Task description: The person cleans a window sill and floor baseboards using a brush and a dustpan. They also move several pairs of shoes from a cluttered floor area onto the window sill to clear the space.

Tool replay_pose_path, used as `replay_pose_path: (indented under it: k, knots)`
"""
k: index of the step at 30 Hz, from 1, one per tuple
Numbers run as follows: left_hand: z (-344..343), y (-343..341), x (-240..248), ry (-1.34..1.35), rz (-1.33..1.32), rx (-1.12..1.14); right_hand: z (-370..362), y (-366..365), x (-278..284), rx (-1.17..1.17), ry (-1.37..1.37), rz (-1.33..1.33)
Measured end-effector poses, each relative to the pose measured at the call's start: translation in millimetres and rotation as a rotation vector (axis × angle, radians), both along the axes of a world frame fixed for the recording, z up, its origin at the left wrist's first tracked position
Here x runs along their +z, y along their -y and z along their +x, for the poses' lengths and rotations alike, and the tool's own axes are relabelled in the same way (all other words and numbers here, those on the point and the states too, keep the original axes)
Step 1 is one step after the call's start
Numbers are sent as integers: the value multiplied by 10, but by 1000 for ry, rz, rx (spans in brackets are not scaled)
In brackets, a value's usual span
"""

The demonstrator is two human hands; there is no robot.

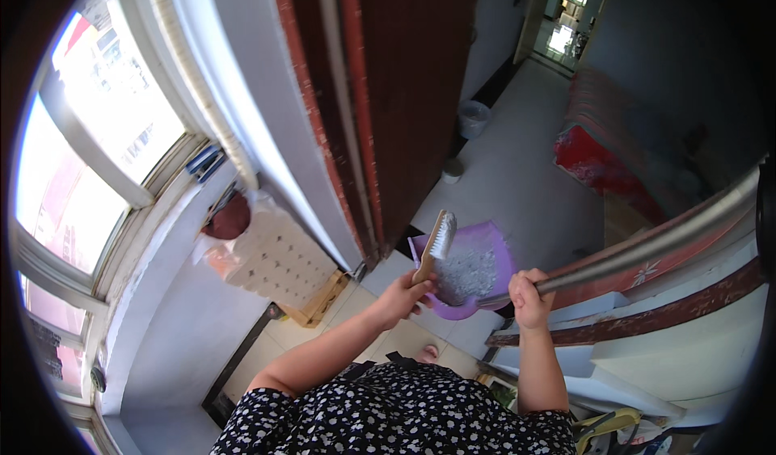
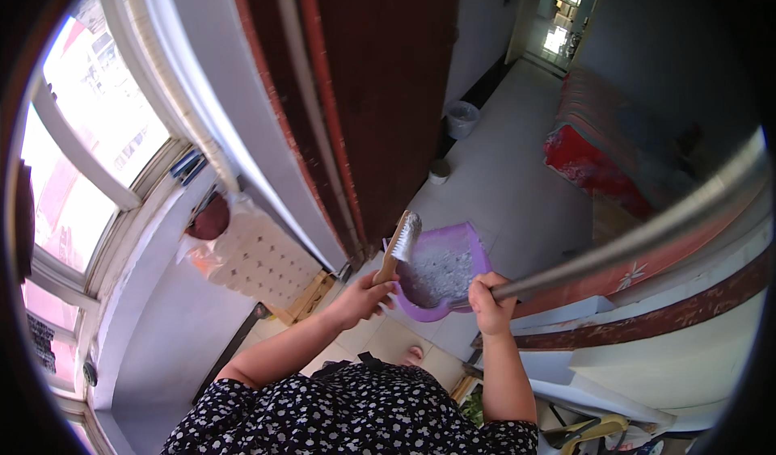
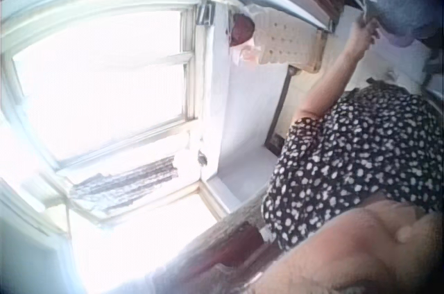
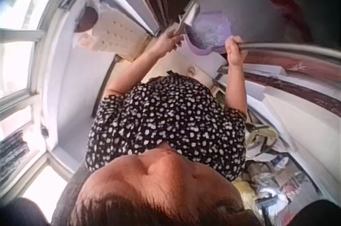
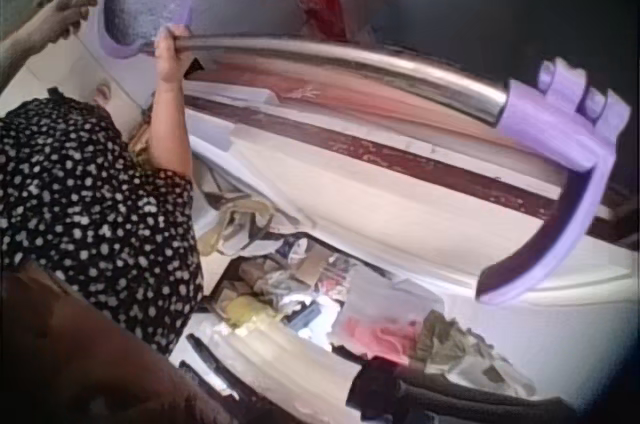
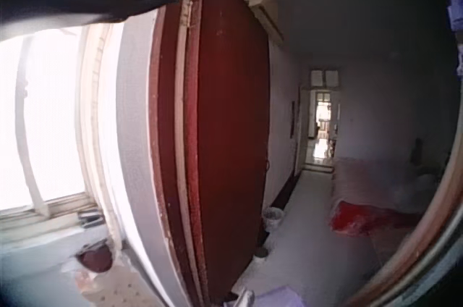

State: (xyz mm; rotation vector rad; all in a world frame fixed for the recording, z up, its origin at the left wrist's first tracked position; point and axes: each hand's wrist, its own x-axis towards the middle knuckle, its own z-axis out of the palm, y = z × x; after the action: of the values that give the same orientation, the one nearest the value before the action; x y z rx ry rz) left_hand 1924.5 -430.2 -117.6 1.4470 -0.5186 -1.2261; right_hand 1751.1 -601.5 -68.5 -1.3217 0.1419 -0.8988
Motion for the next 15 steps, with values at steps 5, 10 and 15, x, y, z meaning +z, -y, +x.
replay_pose_path:
  k: [5,10,15]
  knots:
    - [-440,1323,57,-408,-96,-59,101,755,-19,-25,54,131]
    - [-516,2399,-14,-635,-132,-84,241,1479,-45,-98,148,134]
    - [-291,3347,-68,-640,-51,51,555,2237,-112,-185,103,130]
